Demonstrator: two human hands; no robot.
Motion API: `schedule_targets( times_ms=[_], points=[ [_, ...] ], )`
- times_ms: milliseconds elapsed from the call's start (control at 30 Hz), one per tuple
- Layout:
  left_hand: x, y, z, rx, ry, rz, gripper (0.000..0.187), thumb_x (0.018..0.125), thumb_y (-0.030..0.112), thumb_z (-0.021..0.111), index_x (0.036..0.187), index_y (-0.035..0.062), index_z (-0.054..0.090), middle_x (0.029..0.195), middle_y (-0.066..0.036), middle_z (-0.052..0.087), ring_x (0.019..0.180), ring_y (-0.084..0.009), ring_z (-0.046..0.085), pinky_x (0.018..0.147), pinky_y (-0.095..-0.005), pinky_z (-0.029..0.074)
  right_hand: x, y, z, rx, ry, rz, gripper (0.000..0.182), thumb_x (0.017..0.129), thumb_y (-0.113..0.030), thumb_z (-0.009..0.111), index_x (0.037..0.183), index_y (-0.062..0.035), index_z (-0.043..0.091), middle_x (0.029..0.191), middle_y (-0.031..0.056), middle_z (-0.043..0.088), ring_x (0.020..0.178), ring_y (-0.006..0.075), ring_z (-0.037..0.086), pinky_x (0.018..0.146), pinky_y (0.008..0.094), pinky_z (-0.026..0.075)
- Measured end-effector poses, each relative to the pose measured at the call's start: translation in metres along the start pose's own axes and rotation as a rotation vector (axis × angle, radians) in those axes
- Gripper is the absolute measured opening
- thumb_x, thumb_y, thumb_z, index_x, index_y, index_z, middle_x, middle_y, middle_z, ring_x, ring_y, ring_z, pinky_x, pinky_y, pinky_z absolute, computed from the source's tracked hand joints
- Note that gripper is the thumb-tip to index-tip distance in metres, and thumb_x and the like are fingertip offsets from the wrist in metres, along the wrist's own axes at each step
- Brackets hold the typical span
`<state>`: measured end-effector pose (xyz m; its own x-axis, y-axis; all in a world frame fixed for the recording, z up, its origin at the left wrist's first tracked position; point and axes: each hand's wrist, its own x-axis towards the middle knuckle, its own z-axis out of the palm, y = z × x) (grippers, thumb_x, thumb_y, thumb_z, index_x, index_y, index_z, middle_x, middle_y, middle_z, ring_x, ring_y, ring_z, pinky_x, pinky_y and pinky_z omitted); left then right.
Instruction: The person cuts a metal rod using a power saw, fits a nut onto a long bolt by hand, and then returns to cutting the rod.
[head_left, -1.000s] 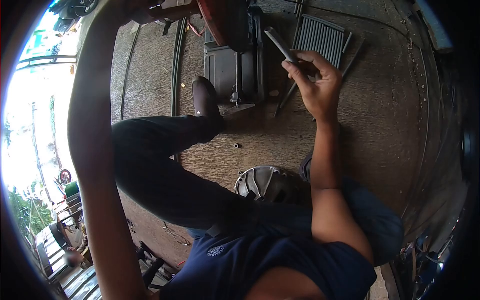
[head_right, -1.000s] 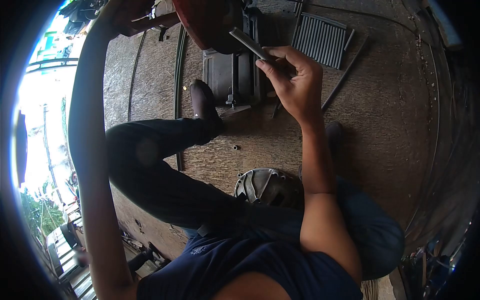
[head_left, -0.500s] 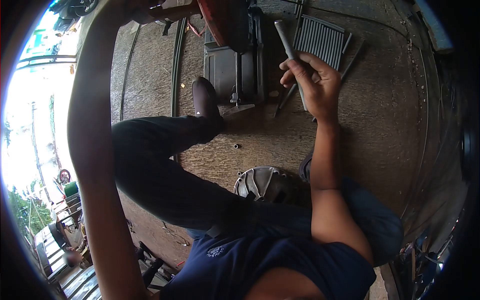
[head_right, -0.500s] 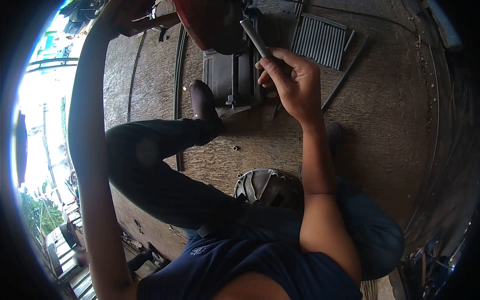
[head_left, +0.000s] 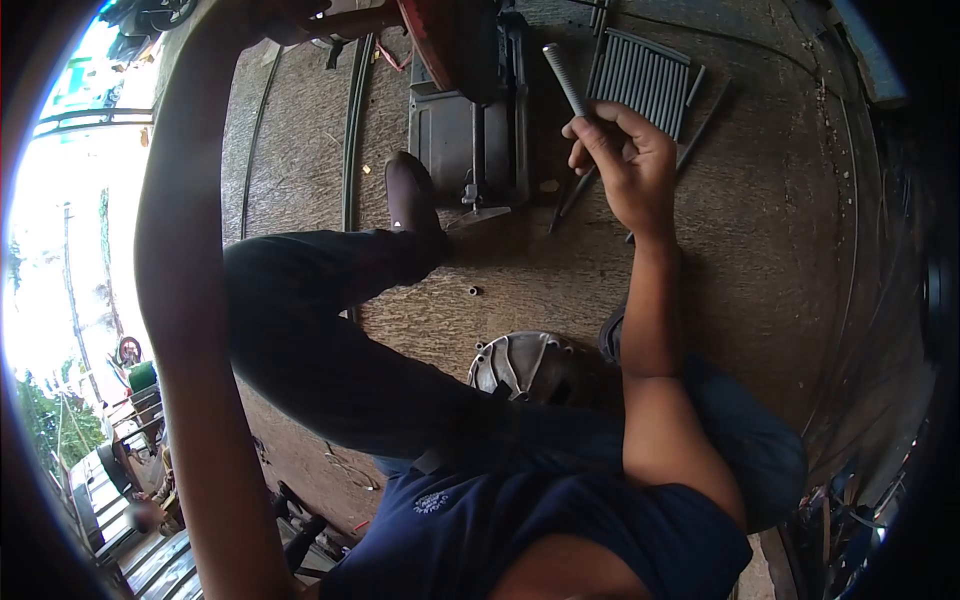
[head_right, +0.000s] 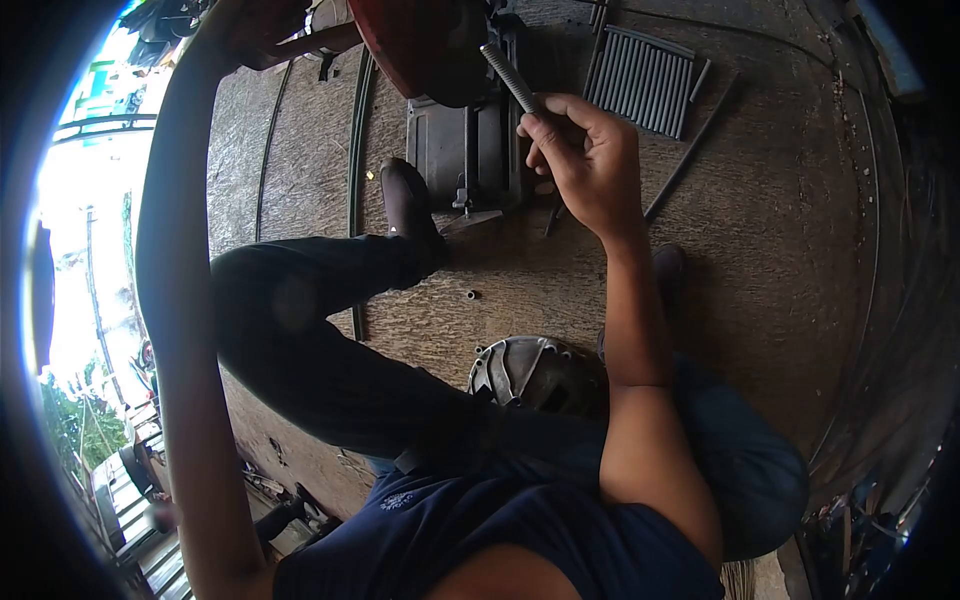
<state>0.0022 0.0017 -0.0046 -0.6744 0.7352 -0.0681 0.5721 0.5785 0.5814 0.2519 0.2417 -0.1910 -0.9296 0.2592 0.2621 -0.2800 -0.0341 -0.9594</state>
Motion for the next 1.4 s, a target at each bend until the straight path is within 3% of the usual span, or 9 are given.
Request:
schedule_targets(
  times_ms=[100, 133, 200, 267, 367, 1000, 1100, 1400],
  points=[
    [-0.002, -0.012, 0.001, 0.130, 0.011, 0.157, 0.029, 0.099, 0.012, 0.049, 0.124, 0.0035, 0.061, 0.076, 0.001, 0.059, 0.060, -0.0035, 0.046, 0.053, -0.0207, 0.041, 0.003, 0.009, -0.003, -0.177, -0.031, 0.018, 0.015, 0.094, -0.011, 0.068, 0.101, 0.0014, 0.071, 0.074, 0.0066, 0.070, 0.064, 0.0082, 0.068, 0.056, 0.0219, 0.053],
    [0.002, -0.034, -0.006, 0.130, 0.010, 0.155, 0.029, 0.099, 0.012, 0.049, 0.124, 0.0035, 0.061, 0.076, 0.001, 0.059, 0.060, -0.0035, 0.046, 0.053, -0.0207, 0.041, 0.004, 0.011, -0.003, -0.265, -0.027, 0.016, 0.016, 0.093, -0.011, 0.069, 0.101, 0.0016, 0.072, 0.076, 0.0082, 0.071, 0.065, 0.0110, 0.069, 0.056, 0.0232, 0.052],
    [0.009, -0.070, -0.018, 0.702, -0.055, 0.177, 0.024, 0.099, 0.013, 0.051, 0.117, 0.0037, 0.064, 0.073, 0.001, 0.058, 0.059, -0.0065, 0.048, 0.054, -0.0226, 0.042, 0.007, 0.020, -0.003, -0.353, -0.023, 0.016, 0.016, 0.092, -0.012, 0.070, 0.101, 0.0019, 0.072, 0.077, 0.0097, 0.071, 0.067, 0.0138, 0.070, 0.056, 0.0245, 0.051],
    [0.004, -0.072, -0.019, 0.684, -0.060, 0.173, 0.024, 0.098, 0.013, 0.051, 0.117, 0.0037, 0.064, 0.074, 0.001, 0.058, 0.060, -0.0067, 0.048, 0.054, -0.0227, 0.042, 0.010, 0.030, -0.002, -0.535, 0.018, -0.173, 0.017, 0.091, -0.011, 0.071, 0.101, 0.0029, 0.071, 0.082, 0.0131, 0.072, 0.072, 0.0217, 0.072, 0.057, 0.0285, 0.053],
    [0.002, -0.076, -0.019, 0.629, -0.066, 0.162, 0.024, 0.098, 0.013, 0.052, 0.117, 0.0036, 0.063, 0.075, 0.000, 0.058, 0.061, -0.0072, 0.049, 0.055, -0.0231, 0.042, 0.014, 0.033, 0.003, -0.576, 0.031, -0.219, 0.018, 0.089, -0.010, 0.072, 0.101, 0.0034, 0.071, 0.086, 0.0156, 0.072, 0.077, 0.0271, 0.072, 0.060, 0.0328, 0.055],
    [-0.015, -0.077, -0.012, 0.272, -0.095, 0.077, 0.025, 0.095, 0.011, 0.054, 0.117, 0.0032, 0.063, 0.083, -0.002, 0.060, 0.070, -0.0102, 0.052, 0.064, -0.0254, 0.044, 0.018, 0.073, 0.014, -0.679, 0.011, -0.261, 0.019, 0.082, -0.006, 0.075, 0.098, 0.0032, 0.070, 0.088, 0.0178, 0.071, 0.076, 0.0332, 0.070, 0.067, 0.0382, 0.056],
    [-0.018, -0.074, -0.012, 0.221, -0.098, 0.059, 0.025, 0.095, 0.011, 0.055, 0.117, 0.0032, 0.063, 0.084, -0.002, 0.060, 0.072, -0.0107, 0.052, 0.065, -0.0258, 0.045, 0.023, 0.083, 0.020, -0.727, -0.037, -0.135, 0.021, 0.083, -0.008, 0.076, 0.101, 0.0027, 0.071, 0.094, 0.0191, 0.072, 0.086, 0.0339, 0.072, 0.073, 0.0376, 0.057],
    [-0.023, -0.066, -0.008, 0.052, -0.107, 0.015, 0.026, 0.094, 0.010, 0.056, 0.117, 0.0030, 0.062, 0.088, -0.003, 0.061, 0.076, -0.0121, 0.054, 0.069, -0.0269, 0.046, 0.050, 0.105, 0.022, -0.771, -0.089, -0.247, 0.011, 0.083, -0.008, 0.071, 0.091, -0.0001, 0.069, 0.085, 0.0182, 0.067, 0.081, 0.0393, 0.066, 0.073, 0.0460, 0.053]
  ],
)
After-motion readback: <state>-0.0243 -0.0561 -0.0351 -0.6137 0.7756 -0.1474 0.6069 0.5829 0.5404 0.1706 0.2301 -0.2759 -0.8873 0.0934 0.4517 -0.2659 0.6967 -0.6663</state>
